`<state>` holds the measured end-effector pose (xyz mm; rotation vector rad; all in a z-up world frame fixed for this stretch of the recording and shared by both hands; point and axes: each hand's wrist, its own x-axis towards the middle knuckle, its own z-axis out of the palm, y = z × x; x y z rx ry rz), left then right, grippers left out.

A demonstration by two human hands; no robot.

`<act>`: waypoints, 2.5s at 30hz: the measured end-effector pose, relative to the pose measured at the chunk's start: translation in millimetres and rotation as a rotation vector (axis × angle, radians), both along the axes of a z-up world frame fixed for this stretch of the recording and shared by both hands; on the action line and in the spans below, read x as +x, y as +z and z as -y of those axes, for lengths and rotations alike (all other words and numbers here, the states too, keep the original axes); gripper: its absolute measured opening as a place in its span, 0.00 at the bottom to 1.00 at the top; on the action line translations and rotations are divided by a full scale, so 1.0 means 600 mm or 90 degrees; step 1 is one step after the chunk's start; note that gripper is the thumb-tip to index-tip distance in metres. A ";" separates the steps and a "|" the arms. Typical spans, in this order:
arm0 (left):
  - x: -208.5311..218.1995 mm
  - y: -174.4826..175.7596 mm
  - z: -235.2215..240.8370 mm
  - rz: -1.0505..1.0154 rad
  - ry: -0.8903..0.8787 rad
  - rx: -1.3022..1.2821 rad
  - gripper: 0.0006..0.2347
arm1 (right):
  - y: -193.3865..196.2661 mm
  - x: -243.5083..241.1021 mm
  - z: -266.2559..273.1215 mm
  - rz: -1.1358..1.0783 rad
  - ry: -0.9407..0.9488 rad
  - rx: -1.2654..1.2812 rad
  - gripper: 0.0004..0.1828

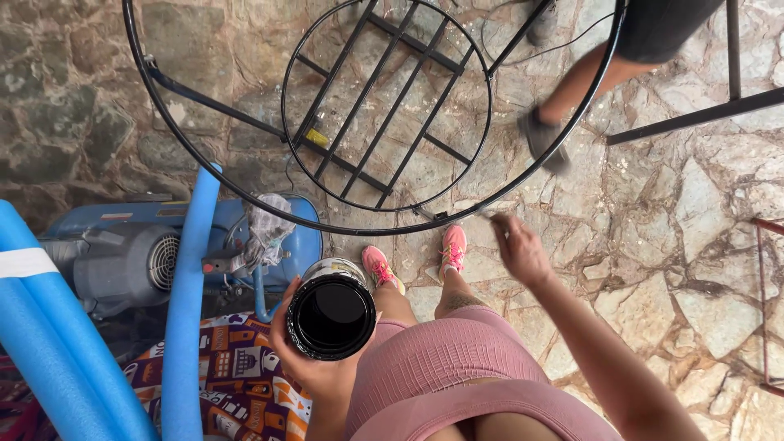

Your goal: Painting a circular metal frame with black paint using a small brush

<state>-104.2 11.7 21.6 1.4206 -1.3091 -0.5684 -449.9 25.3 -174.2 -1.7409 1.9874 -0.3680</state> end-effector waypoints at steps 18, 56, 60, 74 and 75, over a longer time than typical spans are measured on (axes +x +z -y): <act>-0.176 -0.012 -0.024 -0.145 0.216 0.022 0.46 | -0.055 -0.059 -0.010 0.144 -0.071 0.050 0.18; -0.092 -0.033 0.046 0.080 -0.206 -0.082 0.39 | 0.465 0.129 0.081 0.202 0.400 -0.406 0.06; -0.040 -0.029 0.068 0.077 -0.227 -0.090 0.36 | 0.452 0.180 0.084 0.296 0.258 -0.414 0.06; 0.058 -0.028 0.130 0.045 -0.334 -0.074 0.43 | 0.426 0.299 0.088 0.468 -0.205 -0.337 0.06; 0.059 -0.026 0.133 0.019 -0.344 -0.055 0.43 | 0.422 0.298 0.090 0.550 -0.253 -0.333 0.06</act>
